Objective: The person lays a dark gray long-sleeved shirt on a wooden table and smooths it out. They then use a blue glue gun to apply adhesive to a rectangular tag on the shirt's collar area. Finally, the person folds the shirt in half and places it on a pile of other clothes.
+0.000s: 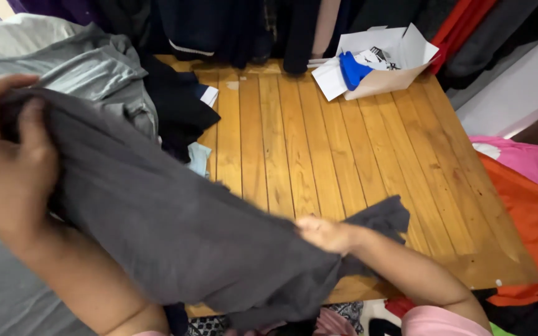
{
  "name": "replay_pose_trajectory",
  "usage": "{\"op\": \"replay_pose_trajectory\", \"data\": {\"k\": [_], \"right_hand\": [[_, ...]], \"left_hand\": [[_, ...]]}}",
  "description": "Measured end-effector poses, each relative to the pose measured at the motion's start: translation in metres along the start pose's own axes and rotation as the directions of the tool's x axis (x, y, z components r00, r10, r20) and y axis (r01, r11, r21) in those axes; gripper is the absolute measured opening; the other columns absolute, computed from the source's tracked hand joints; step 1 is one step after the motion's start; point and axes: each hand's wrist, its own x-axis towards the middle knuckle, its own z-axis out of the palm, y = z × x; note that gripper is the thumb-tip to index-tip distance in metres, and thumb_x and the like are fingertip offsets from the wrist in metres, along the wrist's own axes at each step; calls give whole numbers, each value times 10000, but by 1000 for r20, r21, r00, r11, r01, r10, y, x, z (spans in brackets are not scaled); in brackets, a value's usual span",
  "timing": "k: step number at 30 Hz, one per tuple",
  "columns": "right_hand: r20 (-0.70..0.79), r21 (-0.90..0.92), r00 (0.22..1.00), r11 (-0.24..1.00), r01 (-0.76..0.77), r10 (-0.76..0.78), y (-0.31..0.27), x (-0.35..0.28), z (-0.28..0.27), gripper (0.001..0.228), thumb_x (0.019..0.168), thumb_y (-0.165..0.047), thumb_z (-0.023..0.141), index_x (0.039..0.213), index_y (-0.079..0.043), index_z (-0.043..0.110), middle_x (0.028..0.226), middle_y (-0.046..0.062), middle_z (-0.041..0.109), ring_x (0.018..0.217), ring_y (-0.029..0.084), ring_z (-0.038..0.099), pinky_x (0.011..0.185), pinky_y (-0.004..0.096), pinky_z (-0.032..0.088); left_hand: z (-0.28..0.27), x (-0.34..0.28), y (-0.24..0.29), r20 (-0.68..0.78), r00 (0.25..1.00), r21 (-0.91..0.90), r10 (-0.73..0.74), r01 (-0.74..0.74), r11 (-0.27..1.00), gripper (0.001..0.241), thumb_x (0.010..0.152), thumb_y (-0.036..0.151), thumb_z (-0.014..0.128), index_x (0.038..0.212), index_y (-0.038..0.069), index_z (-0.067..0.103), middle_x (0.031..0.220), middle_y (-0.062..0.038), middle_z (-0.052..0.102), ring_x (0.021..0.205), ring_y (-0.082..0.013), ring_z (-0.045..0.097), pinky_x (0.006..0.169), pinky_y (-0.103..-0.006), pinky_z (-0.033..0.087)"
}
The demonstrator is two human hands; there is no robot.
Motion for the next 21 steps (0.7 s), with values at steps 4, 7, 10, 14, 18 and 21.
{"op": "replay_pose_trajectory", "data": {"k": [4, 7, 10, 14, 18, 21], "right_hand": [[-449, -155, 866, 935, -319, 221, -131, 1, -17, 622, 928, -568, 441, 1117, -64, 753, 997, 113, 796, 862, 222, 770, 736, 309, 652], [-616, -176, 783, 984, -25, -91, -117, 8, -64, 346, 1044, -378, 636, 860, -106, 746, 604, -4, 650, 517, 99, 600, 428, 241, 464], [-782, -296, 609, 938, -183, -128, -109, 15, -99, 194, 1039, -304, 657, 939, -207, 793, 651, -62, 582, 602, 99, 539, 542, 268, 432], [-845, -361, 497, 897, -255, -199, -68, 34, -173, 165, 1021, -341, 689, 1005, -231, 811, 642, -18, 651, 617, 121, 586, 540, 282, 446], [-883, -405, 401, 829, -385, -245, -23, 55, -265, 199, 942, -422, 782, 1007, -237, 817, 691, 8, 705, 665, 156, 666, 550, 313, 476], [-858, -465, 391, 827, -317, -333, -1, 78, -304, 181, 912, -321, 808, 846, -156, 773, 623, 59, 659, 652, 215, 656, 591, 323, 470]], "left_hand": [[65, 19, -41, 199, 977, 57, 77, -90, 994, 264, 1051, -124, 578, 1276, -46, 693, 1243, -205, 714, 1153, -366, 658, 1025, -446, 467], [130, 10, -75, 302, 953, -14, -28, 34, 999, 304, 983, -65, 652, 1250, 57, 732, 1113, -220, 726, 1089, -444, 675, 974, -514, 498], [178, -6, -95, 429, 896, 95, -115, 82, 992, 321, 909, 16, 688, 1204, 139, 719, 1052, -158, 707, 1047, -435, 683, 939, -540, 521], [235, -29, -117, 498, 844, 175, -198, 126, 976, 363, 831, -3, 702, 1159, 152, 718, 1056, -129, 667, 1011, -428, 690, 907, -542, 546], [292, -51, -168, 590, 756, 144, -283, 247, 958, 417, 755, 31, 749, 1160, 129, 747, 1070, -180, 672, 1070, -455, 676, 968, -548, 517], [268, -17, -112, 658, 549, 266, -515, 470, 842, 448, 860, 453, 749, 1154, 116, 774, 1124, -223, 735, 1157, -425, 667, 953, -512, 528]]}}
